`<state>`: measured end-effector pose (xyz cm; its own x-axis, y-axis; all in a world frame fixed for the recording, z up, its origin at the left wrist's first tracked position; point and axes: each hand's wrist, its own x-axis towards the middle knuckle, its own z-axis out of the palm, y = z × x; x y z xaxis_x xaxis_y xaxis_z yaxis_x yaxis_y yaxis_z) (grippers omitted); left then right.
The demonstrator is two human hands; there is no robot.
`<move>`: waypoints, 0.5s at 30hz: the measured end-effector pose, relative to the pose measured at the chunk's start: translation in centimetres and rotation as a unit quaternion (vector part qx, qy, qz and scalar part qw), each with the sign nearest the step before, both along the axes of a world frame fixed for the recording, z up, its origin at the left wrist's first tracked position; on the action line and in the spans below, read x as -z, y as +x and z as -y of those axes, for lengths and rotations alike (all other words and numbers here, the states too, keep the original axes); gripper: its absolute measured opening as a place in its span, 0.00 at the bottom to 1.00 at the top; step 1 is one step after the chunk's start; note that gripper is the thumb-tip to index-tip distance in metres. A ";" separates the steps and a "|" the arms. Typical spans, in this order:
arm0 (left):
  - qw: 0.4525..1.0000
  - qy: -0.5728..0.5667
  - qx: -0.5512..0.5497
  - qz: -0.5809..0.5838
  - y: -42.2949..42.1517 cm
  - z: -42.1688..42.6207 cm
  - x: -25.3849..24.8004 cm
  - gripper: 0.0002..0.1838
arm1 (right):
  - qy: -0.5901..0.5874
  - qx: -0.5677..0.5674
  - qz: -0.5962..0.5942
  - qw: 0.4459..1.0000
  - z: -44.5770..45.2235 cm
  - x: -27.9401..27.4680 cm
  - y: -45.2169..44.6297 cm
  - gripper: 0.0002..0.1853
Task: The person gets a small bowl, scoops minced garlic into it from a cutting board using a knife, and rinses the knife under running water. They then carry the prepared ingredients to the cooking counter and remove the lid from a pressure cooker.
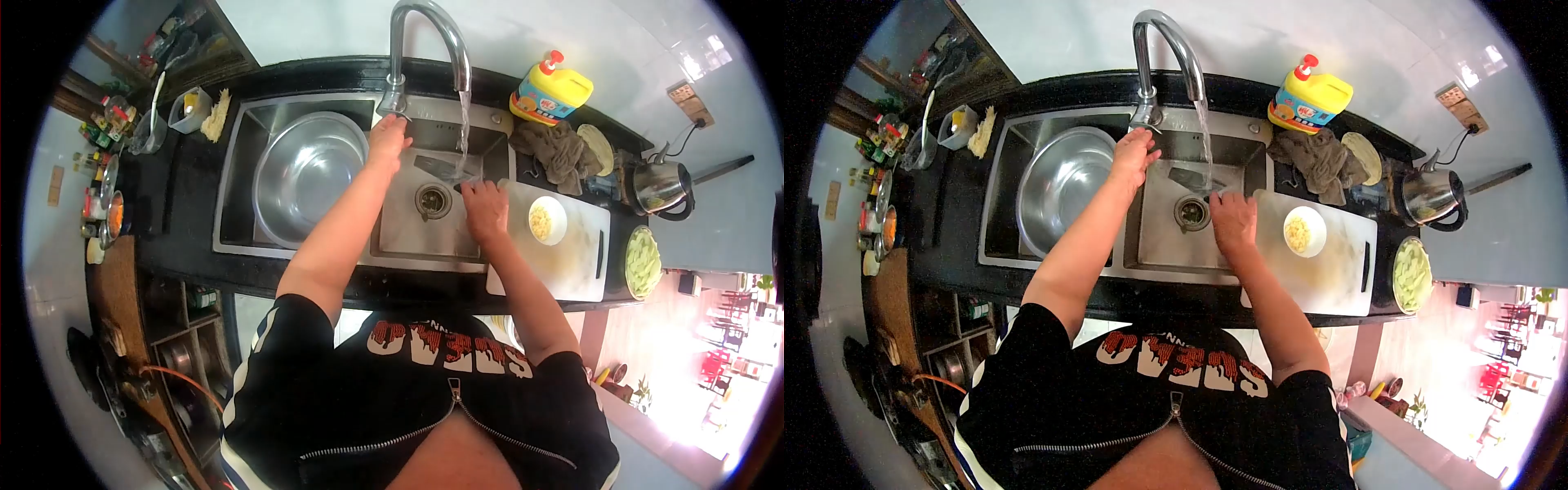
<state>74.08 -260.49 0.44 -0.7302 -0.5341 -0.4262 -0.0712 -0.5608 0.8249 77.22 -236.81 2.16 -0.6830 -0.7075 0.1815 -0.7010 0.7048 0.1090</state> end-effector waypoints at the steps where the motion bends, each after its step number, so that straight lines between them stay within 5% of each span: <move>1: 1.000 0.008 0.000 -0.005 0.0 0.0 -0.1 0.13 | 0.002 -0.015 -0.012 1.000 0.3 -0.4 -0.6 0.12; 15: 0.984 0.161 -0.013 -0.080 -2.7 2.1 -0.1 0.07 | -0.084 -0.022 0.099 0.991 -8.3 -1.9 8.8 0.15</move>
